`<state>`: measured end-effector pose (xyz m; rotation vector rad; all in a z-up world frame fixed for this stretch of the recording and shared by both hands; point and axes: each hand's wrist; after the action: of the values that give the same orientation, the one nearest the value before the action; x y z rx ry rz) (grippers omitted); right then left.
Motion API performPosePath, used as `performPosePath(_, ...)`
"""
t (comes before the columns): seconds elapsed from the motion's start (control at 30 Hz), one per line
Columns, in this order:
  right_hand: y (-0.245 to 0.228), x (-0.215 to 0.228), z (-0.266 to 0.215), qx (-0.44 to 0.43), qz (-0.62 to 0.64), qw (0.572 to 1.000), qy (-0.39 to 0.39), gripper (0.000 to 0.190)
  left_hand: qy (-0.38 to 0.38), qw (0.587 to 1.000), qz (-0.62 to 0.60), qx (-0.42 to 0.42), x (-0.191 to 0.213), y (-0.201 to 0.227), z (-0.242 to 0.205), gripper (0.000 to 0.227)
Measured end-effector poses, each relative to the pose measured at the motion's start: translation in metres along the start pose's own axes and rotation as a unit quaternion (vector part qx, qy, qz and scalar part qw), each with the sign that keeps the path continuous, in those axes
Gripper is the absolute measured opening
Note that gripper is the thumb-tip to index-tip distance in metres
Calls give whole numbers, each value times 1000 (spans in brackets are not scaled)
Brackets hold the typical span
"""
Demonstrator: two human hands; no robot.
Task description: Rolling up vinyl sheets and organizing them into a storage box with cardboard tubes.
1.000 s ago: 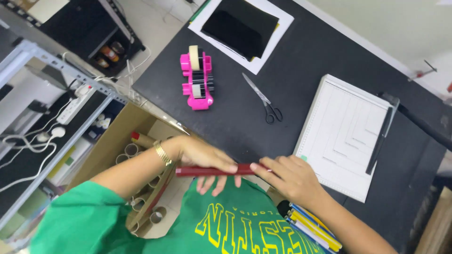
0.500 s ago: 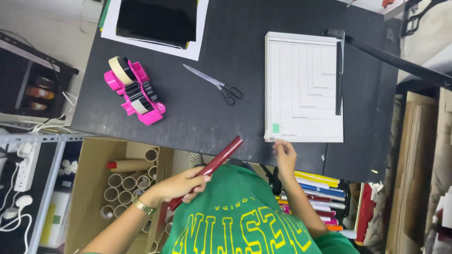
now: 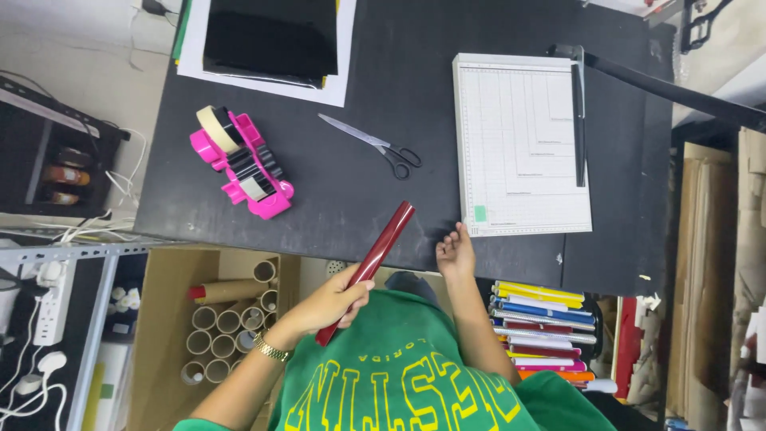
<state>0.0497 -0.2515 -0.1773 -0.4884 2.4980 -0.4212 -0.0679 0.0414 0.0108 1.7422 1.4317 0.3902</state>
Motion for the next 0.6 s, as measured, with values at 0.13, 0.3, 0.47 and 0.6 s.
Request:
performPosePath(0.13,13,-43,-88,29,-30,998,-37,16,21,1000,10,-13,12,12,-7,44)
performPosePath(0.3,51,-69,-206,161,-340,865,-333,19,64,983,154,-78,20,28,-14,25)
performPosePath(0.47,64,-83,-243,184,-402,829,-343,18,102,947,283,-116,14,35,-16,22)
performPosePath(0.6,70,-84,-250,229,-394,841,-292,20,130,926,327,-139,-2,51,-30,32)
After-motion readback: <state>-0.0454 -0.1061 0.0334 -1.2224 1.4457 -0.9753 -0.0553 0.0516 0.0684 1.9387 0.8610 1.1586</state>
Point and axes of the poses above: each hand's wrist, its own z-axis towards the middle knuckle, its own x-axis out of the back of the hand, y = z × x, and after that the axes turned 9 degrees about z, right-handed
